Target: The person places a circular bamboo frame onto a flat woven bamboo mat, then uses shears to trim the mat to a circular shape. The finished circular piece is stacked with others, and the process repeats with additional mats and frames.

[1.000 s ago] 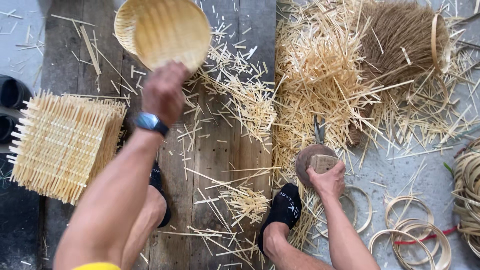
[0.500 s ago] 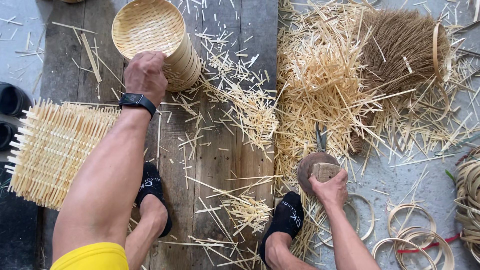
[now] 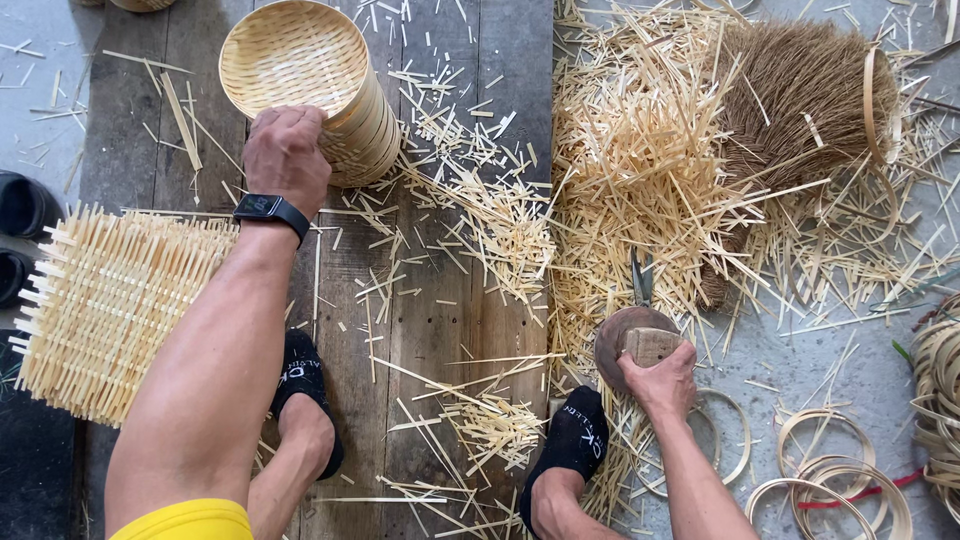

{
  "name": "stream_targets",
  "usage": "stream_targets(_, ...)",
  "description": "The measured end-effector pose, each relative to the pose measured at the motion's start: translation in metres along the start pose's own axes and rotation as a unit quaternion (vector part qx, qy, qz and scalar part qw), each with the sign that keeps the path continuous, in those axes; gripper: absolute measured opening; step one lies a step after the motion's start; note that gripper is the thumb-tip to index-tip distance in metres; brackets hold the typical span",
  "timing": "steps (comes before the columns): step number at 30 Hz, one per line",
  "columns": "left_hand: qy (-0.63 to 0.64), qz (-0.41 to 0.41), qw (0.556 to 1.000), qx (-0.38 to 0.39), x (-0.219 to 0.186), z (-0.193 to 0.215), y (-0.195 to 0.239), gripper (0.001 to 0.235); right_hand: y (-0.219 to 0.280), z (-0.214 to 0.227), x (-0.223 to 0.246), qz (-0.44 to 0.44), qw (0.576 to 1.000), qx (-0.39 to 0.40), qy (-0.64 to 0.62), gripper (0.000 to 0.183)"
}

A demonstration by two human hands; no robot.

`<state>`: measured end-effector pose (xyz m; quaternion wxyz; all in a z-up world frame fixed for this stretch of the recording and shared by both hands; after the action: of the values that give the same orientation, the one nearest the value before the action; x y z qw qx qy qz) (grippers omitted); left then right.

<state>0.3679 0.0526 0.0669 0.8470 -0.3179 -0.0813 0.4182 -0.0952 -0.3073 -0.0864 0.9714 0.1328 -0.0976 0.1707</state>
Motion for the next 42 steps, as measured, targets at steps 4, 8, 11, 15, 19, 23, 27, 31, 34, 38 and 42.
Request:
stream_targets(4, 0.008, 0.008, 1.0, 0.005, 0.002, 0.006, 0.002, 0.031, 0.0, -0.001, 0.001, 0.009, 1.0, -0.011, -0.001, 0.103)
stream_targets(8, 0.012, 0.011, 0.999, 0.038, -0.002, 0.006, 0.004, 0.031, 0.0, -0.002, -0.002, -0.005, 1.0, -0.001, 0.0, 0.103)
stream_targets(11, -0.016, -0.016, 1.0, 0.022, -0.001, 0.006, 0.003, 0.029, -0.002, 0.0, -0.001, -0.017, 0.999, -0.008, -0.035, 0.103)
stream_targets(15, -0.016, -0.062, 0.995, -0.07, -0.027, 0.016, 0.017, 0.038, 0.0, 0.014, -0.002, 0.0, 0.974, -0.034, -0.225, 0.096)
stream_targets(19, 0.224, 0.107, 0.962, 0.112, -0.116, 0.012, 0.096, 0.044, 0.023, 0.018, 0.037, 0.037, 0.769, 0.231, -0.595, 0.072)
stream_targets(23, 0.504, 0.58, 0.555, 0.318, -0.199, -0.014, 0.222, 0.057, 0.069, 0.002, 0.089, -0.044, 0.701, 0.385, -0.599, 0.077)
stream_targets(27, 0.527, 0.634, 0.561, 0.073, -0.189, -0.021, 0.264, 0.049, 0.095, -0.021, 0.117, 0.04, 0.791, 0.392, -0.468, 0.068)
stream_targets(31, 0.342, 0.566, 0.732, 0.165, -0.148, -0.005, 0.263, 0.043, 0.106, -0.056, 0.108, 0.051, 0.858, 0.348, -0.375, 0.041)
stream_targets(34, 0.118, 0.212, 0.97, 0.0, -0.085, 0.046, 0.211, 0.054, 0.103, -0.07, 0.085, 0.114, 0.889, 0.272, -0.35, 0.04)
stream_targets(38, -0.134, 0.287, 0.946, 0.066, 0.052, 0.119, 0.181, 0.108, 0.104, -0.083, 0.044, 0.014, 0.86, 0.32, -0.398, 0.042)
stream_targets(42, -0.169, 0.462, 0.83, 0.264, 0.122, 0.161, 0.205, 0.095, 0.103, -0.085, 0.036, 0.052, 0.847, 0.313, -0.426, 0.042)
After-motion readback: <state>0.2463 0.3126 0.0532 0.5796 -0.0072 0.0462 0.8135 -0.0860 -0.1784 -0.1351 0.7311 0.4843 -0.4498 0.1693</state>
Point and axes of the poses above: each hand's wrist, its own y-axis away from the middle knuckle, its own z-axis out of the back of the hand, x = y × z, the point moved 4 cm from there along -y, towards the middle knuckle, and after that the axes turned 11 degrees about -x, right-handed, at the moved point
